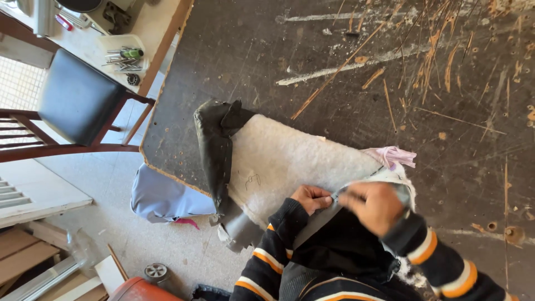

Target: Stripping old vinyl and foam padding from a seat frame on a workbench

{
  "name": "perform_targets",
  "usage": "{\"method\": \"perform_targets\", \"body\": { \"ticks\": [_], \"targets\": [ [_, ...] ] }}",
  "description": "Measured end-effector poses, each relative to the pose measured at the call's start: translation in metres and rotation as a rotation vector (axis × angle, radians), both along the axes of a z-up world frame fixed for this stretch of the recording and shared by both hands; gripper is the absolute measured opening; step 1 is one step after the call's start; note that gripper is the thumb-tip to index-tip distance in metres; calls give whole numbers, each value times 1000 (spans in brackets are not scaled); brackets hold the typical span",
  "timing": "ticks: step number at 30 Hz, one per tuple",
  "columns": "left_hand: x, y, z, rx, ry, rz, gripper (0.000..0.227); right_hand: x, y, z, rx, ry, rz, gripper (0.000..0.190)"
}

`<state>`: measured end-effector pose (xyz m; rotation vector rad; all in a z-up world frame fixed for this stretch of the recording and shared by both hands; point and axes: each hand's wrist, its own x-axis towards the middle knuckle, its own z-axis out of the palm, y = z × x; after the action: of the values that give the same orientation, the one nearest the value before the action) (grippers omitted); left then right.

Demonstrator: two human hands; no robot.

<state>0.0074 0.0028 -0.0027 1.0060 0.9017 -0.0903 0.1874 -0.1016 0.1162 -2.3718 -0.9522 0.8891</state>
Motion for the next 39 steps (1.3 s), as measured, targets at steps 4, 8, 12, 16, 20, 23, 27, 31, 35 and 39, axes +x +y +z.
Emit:
{"method": "perform_targets", "body": {
  "ticks": [4, 8, 12, 16, 20, 23, 27, 31, 35, 39],
  "targets": [
    [0, 3, 4, -1, -7, -48, 20, -15, -44, -42, 178, -98, 344, 25],
    [1, -3, 3, -18, -55, 13, 22, -28, -34, -55, 466, -322, 214, 20],
    [-2, -4, -22, 23, -35, -16, 20, -21, -26, -99, 458, -463, 364, 19],
    [-9, -14, -45, 25, -39, -28, 18, -18, -27, -123, 428, -462, 480, 20],
    [-6, -17, -59, 57, -63, -40, 19, -20, -9, -94, 420, -135, 298, 21],
    [-6, -9, -23, 17, -61, -28, 17, -13, -5, -64, 439, 263, 156, 21],
    [-5, -8, -9, 29, -69, -32, 17, 6, -22, -89, 440, 558, 22, 24],
    [-6, -6, -11, 45, -94, -63, 16, 9, -37, -68, 342, 814, 134, 30],
    [-4, -7, -3, 54, -70, -28, 14, 4, -38, -61, 184, 74, 357, 15],
    [-5, -14, -15, 48, -69, -12, 13, -9, -55, -88, 181, 19, 283, 15]
  ]
}}
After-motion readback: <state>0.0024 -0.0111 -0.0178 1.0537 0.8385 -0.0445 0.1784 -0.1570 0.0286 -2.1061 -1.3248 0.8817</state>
